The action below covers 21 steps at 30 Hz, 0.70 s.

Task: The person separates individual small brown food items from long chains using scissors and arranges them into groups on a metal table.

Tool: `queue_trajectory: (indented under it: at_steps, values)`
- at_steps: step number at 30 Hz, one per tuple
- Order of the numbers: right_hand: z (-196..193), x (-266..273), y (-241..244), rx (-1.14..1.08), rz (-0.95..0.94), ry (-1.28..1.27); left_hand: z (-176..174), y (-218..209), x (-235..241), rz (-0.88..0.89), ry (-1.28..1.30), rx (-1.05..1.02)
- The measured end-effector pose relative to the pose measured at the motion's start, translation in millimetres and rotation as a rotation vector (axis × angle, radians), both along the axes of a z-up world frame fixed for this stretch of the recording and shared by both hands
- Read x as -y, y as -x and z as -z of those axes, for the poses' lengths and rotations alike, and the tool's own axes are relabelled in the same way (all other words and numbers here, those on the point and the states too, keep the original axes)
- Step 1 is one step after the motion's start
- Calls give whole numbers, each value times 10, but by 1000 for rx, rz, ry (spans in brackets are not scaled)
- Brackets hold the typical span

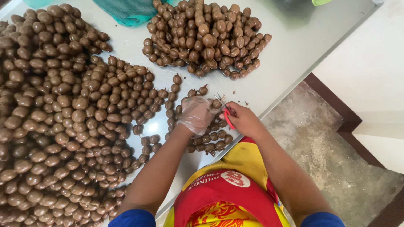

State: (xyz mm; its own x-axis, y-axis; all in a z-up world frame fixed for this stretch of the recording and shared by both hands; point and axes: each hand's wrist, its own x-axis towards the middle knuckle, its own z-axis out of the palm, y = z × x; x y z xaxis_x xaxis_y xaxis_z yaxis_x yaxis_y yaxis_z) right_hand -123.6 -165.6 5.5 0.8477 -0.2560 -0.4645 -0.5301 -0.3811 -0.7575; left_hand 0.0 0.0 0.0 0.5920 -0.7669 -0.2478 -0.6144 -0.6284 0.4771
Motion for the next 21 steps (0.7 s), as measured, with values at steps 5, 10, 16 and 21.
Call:
queue_trajectory:
  at_steps: [5,10,16,21]
  values:
    - [84,48,7,20,42,-155,200,-5,-16,-13,129,-41]
    - [160,132,-10,-196,162,-174,-29,-15,42,4,-21,-45]
    - [327,324,-3,31,324,-125,-335,-340,71,-152,-281,2]
    - [206,191,-145,34,142,-9,140,-307,141,81,-370,281]
